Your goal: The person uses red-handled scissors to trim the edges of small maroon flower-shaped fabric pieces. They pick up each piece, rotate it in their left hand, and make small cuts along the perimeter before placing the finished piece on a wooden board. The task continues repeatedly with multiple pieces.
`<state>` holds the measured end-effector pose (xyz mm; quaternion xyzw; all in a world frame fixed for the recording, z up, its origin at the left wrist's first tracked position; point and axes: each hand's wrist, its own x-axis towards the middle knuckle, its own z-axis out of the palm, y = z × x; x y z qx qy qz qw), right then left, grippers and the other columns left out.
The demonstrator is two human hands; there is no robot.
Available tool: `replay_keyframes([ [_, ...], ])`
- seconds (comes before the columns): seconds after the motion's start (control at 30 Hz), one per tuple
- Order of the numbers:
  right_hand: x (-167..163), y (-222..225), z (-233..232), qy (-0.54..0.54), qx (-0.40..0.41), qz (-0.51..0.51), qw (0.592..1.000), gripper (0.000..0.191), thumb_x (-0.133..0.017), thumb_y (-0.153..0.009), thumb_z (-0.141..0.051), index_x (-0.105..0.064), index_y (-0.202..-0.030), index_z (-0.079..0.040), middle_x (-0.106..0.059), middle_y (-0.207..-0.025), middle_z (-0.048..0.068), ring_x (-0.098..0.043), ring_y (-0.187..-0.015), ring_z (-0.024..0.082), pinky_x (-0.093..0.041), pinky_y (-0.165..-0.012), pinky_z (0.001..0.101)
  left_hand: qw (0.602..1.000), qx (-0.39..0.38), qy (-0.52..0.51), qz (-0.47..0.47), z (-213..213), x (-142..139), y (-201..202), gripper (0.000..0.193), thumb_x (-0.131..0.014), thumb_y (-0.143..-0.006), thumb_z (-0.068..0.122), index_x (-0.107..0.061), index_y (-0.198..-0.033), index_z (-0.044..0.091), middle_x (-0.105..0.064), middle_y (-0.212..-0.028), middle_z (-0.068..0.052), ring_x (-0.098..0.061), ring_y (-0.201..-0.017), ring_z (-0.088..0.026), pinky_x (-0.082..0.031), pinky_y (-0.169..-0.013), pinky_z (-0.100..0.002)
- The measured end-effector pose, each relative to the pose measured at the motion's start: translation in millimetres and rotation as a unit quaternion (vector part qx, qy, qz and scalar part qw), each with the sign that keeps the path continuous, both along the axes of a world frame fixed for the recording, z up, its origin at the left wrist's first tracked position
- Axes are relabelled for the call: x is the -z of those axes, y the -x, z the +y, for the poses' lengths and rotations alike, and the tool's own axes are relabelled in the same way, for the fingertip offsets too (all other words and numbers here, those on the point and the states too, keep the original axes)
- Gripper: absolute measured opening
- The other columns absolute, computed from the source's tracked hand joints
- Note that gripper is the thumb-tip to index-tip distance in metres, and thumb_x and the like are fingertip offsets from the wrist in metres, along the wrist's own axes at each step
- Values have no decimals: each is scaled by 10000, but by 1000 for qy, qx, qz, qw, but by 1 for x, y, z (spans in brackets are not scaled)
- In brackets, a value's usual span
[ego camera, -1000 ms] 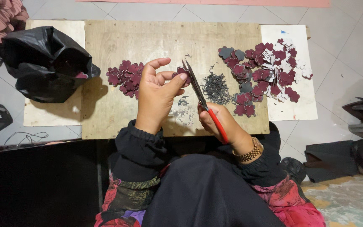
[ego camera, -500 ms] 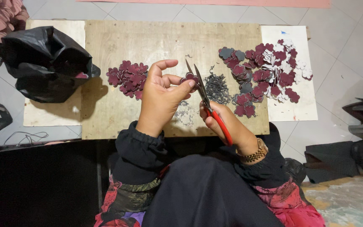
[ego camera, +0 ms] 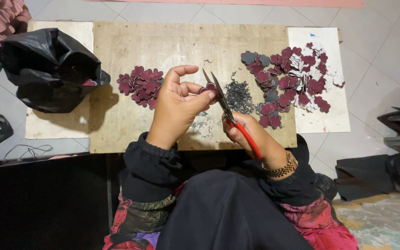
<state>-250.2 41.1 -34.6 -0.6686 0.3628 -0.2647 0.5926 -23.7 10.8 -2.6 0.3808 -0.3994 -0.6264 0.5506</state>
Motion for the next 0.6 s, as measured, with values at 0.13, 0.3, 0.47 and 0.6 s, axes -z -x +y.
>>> replay_keyframes([
  [0.13,5,5,-2,-8,-10,4,1000,644,-571,-915,-750,-500,-887,-111,-435,-753,-77,-385,-689,42,-357,-579,217,1000,17,2,-19,0,-5,-7,585,-747,-864,-25,-426,-1353,-9,-742,-898,-102,-733,-783,-129,-591,-662,-232],
  [0.3,13,10,-4,-6,-20,14,1000,603,-592,-926,-710,-506,-887,-115,-411,-743,-90,-358,-672,33,-319,-563,218,998,29,-1,-47,0,-11,-12,606,-765,-853,-9,-430,-1357,4,-725,-857,-90,-731,-762,-127,-587,-662,-237],
  [0.47,19,11,-6,-24,-7,22,999,560,-633,-929,-647,-518,-872,-103,-401,-743,-92,-350,-668,33,-309,-555,222,996,34,-3,-81,-1,-14,-16,588,-780,-849,11,-450,-1334,-1,-729,-845,-95,-726,-752,-129,-576,-648,-238],
  [0.6,21,12,-7,35,8,55,998,555,-648,-927,-639,-574,-909,-89,-450,-742,-87,-394,-687,40,-367,-582,226,995,39,5,-89,-1,-8,-17,536,-771,-872,20,-458,-1307,-4,-748,-878,-94,-734,-786,-127,-588,-674,-235],
])
